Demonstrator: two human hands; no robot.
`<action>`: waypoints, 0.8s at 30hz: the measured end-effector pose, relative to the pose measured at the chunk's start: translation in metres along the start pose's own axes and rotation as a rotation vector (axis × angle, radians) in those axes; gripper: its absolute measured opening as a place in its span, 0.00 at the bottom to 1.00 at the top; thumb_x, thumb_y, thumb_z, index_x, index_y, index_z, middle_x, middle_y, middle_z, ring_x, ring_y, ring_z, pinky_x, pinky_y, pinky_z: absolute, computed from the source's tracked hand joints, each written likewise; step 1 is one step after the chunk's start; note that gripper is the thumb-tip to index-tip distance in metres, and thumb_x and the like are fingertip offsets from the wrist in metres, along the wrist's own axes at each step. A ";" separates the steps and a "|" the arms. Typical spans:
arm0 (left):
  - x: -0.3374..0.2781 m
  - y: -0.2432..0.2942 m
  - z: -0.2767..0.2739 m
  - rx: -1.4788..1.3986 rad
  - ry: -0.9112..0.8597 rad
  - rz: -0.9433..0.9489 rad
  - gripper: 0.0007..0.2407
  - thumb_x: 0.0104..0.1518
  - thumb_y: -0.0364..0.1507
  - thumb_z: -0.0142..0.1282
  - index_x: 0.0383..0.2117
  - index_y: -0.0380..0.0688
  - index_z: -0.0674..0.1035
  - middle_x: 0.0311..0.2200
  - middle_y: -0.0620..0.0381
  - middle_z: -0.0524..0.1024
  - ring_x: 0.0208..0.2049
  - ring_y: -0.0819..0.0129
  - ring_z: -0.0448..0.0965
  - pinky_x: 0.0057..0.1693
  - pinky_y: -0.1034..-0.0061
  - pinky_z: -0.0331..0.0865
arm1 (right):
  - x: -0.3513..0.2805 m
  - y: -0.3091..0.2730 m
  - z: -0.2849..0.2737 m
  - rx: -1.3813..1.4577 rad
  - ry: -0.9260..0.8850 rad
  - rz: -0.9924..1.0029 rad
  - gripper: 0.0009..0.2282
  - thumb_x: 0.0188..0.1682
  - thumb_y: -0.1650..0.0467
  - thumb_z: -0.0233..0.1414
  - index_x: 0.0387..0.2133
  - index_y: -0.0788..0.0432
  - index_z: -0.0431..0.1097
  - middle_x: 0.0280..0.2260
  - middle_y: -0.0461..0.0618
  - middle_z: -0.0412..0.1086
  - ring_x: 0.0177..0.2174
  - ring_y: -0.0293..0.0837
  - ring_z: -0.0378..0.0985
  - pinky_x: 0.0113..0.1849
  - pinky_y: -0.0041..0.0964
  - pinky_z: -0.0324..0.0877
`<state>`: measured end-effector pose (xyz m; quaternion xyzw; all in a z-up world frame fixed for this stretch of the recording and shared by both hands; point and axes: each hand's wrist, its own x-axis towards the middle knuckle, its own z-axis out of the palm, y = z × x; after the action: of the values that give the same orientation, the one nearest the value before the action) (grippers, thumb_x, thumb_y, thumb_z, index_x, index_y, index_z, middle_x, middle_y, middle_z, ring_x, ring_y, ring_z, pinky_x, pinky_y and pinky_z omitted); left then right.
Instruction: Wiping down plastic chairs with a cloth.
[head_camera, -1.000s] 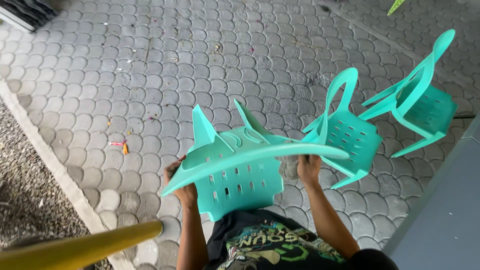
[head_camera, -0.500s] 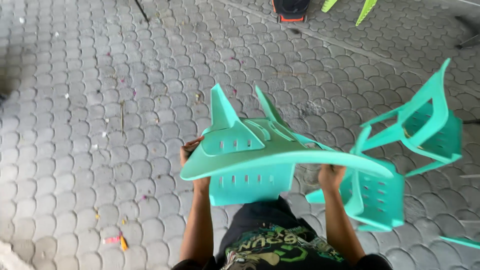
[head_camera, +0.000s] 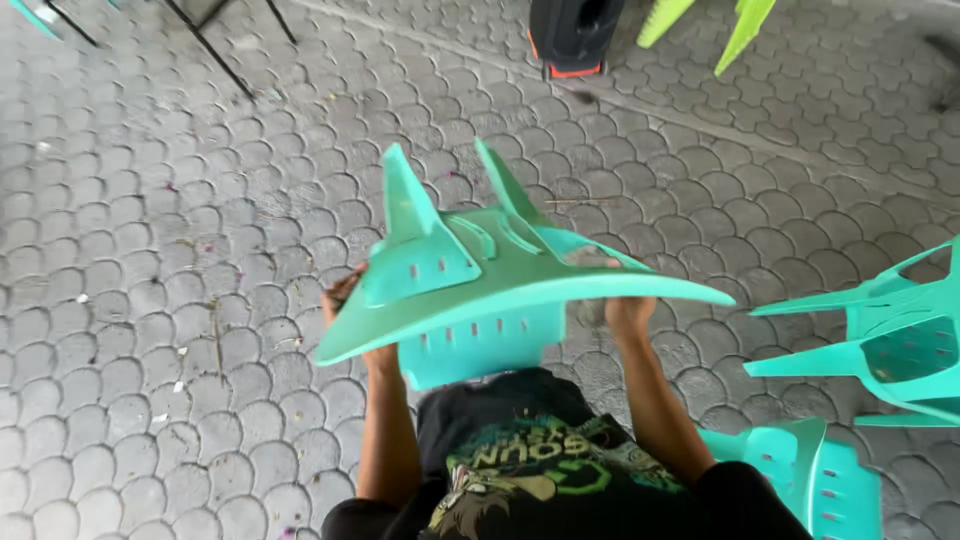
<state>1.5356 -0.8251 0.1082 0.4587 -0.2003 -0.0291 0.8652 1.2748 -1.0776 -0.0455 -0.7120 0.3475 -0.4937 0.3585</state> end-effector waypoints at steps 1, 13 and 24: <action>0.007 -0.018 -0.016 0.003 0.004 -0.025 0.03 0.57 0.25 0.59 0.28 0.42 0.76 0.37 0.46 0.83 0.41 0.68 0.83 0.52 0.79 0.69 | -0.003 -0.001 0.007 -0.018 -0.005 0.017 0.14 0.55 0.71 0.54 0.17 0.50 0.65 0.10 0.38 0.58 0.13 0.34 0.53 0.23 0.35 0.59; 0.319 -0.268 -0.017 0.208 0.062 0.255 0.17 0.67 0.36 0.51 0.32 0.29 0.70 0.36 0.34 0.77 0.44 0.44 0.80 0.56 0.55 0.74 | 0.240 0.031 0.255 -0.053 0.061 -0.179 0.08 0.56 0.73 0.53 0.27 0.61 0.66 0.15 0.50 0.58 0.14 0.49 0.61 0.25 0.47 0.61; 0.556 -0.431 0.119 -0.156 -0.092 0.009 0.16 0.54 0.33 0.68 0.28 0.37 0.70 0.33 0.42 0.76 0.43 0.51 0.81 0.52 0.63 0.73 | 0.451 0.051 0.394 -0.114 0.258 0.036 0.21 0.59 0.68 0.52 0.14 0.51 0.57 0.09 0.39 0.50 0.11 0.33 0.47 0.22 0.32 0.54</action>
<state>2.0590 -1.2977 -0.0017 0.3871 -0.2391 -0.0618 0.8883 1.7651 -1.4200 0.0147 -0.6556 0.4310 -0.5539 0.2787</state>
